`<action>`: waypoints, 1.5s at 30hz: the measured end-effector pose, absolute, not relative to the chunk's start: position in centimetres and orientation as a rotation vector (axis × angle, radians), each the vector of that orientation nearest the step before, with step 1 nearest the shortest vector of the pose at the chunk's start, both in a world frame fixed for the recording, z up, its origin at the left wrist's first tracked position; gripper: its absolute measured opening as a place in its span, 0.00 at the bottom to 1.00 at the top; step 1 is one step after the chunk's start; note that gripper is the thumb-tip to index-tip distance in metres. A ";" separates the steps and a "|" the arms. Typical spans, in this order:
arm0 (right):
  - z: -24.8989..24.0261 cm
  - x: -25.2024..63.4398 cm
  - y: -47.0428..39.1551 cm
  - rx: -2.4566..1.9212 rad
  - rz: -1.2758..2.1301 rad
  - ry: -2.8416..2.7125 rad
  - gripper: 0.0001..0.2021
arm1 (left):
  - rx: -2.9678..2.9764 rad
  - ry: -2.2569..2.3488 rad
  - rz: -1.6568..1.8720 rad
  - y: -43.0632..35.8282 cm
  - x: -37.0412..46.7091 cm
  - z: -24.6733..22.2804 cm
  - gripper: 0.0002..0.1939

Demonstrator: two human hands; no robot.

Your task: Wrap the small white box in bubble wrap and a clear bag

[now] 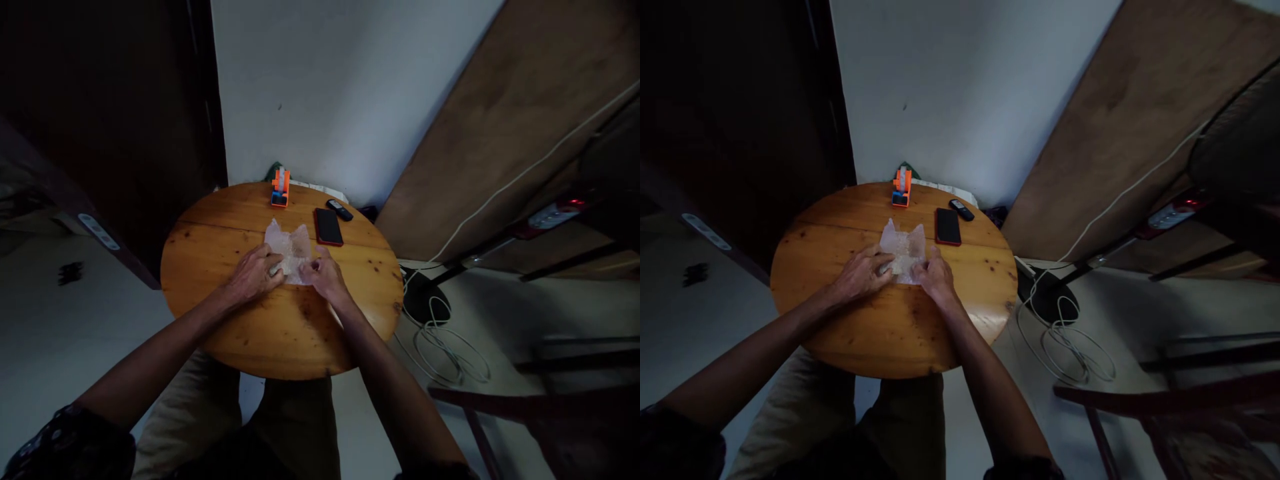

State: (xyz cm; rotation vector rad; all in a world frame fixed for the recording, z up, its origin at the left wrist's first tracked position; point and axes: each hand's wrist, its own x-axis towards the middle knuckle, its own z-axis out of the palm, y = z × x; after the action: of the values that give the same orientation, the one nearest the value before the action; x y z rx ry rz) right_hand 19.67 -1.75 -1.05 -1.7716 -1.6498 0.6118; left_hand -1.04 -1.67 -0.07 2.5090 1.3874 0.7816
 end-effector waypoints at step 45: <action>1.0 18.9 2.1 -1.371 0.724 -1.664 0.24 | 2.155 1.373 0.905 -0.9 -0.3 -0.5 0.35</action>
State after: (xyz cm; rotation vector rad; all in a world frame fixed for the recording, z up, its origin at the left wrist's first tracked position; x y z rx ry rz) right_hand 18.92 2.13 0.96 -1.3705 -1.6643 0.7241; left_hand -0.26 -0.88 -0.50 2.1549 1.3730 0.9049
